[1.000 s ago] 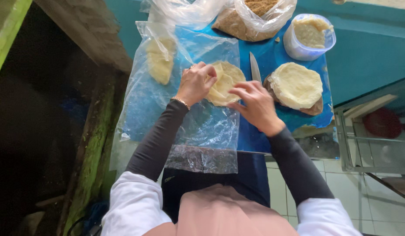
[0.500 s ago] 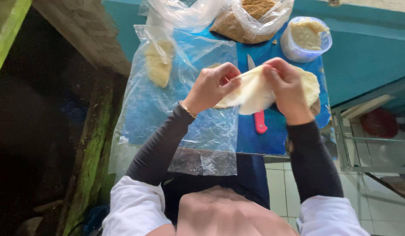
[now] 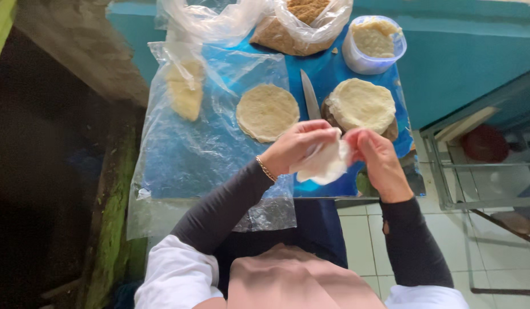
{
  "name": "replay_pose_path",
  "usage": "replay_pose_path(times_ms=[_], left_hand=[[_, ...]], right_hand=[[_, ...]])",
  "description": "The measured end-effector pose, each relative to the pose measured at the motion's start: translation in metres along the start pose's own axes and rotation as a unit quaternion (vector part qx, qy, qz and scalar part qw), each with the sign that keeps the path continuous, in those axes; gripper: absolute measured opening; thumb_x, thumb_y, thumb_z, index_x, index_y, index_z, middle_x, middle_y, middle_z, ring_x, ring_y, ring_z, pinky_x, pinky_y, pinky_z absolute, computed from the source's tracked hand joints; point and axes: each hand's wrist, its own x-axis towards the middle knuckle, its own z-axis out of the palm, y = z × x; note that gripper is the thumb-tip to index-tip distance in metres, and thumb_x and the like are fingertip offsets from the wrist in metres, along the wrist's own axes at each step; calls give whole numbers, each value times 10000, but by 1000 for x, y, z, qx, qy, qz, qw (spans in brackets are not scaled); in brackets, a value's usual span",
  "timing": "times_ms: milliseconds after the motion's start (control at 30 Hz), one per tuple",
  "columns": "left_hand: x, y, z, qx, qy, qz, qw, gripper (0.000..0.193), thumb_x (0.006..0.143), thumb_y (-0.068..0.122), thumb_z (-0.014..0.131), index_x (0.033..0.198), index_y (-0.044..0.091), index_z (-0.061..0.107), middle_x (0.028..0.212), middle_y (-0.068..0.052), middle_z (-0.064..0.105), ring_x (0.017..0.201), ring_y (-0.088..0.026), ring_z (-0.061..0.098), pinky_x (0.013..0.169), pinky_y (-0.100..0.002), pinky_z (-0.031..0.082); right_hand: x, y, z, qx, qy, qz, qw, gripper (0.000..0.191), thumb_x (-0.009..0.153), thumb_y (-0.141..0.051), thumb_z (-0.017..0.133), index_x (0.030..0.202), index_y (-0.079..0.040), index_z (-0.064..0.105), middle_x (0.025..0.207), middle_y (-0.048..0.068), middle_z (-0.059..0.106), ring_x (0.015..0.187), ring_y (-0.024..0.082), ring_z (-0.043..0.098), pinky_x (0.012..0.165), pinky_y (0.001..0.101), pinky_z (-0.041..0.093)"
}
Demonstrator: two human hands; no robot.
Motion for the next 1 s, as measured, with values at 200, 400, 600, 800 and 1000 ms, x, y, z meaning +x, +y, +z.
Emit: replay_pose_path(times_ms=[200,400,600,800,1000], left_hand=[[-2,9,24,134,-107,-10,985,268,1027,289,693,1097,31,710,954,29,670,870,-29,602,733,-217,501],[-6,19,14,197,-128,-35,971,304,926,268,783,1113,41,707,921,24,697,841,-36,615,706,-217,488],[-6,-10,-4,106,-89,-97,986,263,926,237,788,1073,28,725,920,-2,714,811,-65,660,689,-226,525],[-2,-30,-14,-29,-41,-148,988,187,989,225,715,1039,45,718,888,12,686,763,-59,636,657,-241,529],[4,-17,-8,53,-86,-81,992,183,957,173,738,1091,51,716,932,16,710,834,-56,662,711,-224,533]], right_hand=[[-11,-16,9,90,-119,19,989,581,855,-303,810,1346,-63,612,1163,6,662,1068,79,617,893,250,500],[-27,-9,-20,55,-48,28,997,194,1032,-113,771,1101,53,699,1067,64,628,988,130,611,859,277,484],[-45,0,-36,123,30,102,987,152,985,-118,717,1085,-6,697,951,43,701,825,90,666,680,231,525],[-43,10,-42,166,53,151,973,178,1031,-179,676,1061,-7,708,887,50,723,693,80,670,567,210,535],[-43,-4,-44,104,54,135,984,167,981,-172,666,1059,-31,709,895,43,723,730,95,683,602,240,560]])
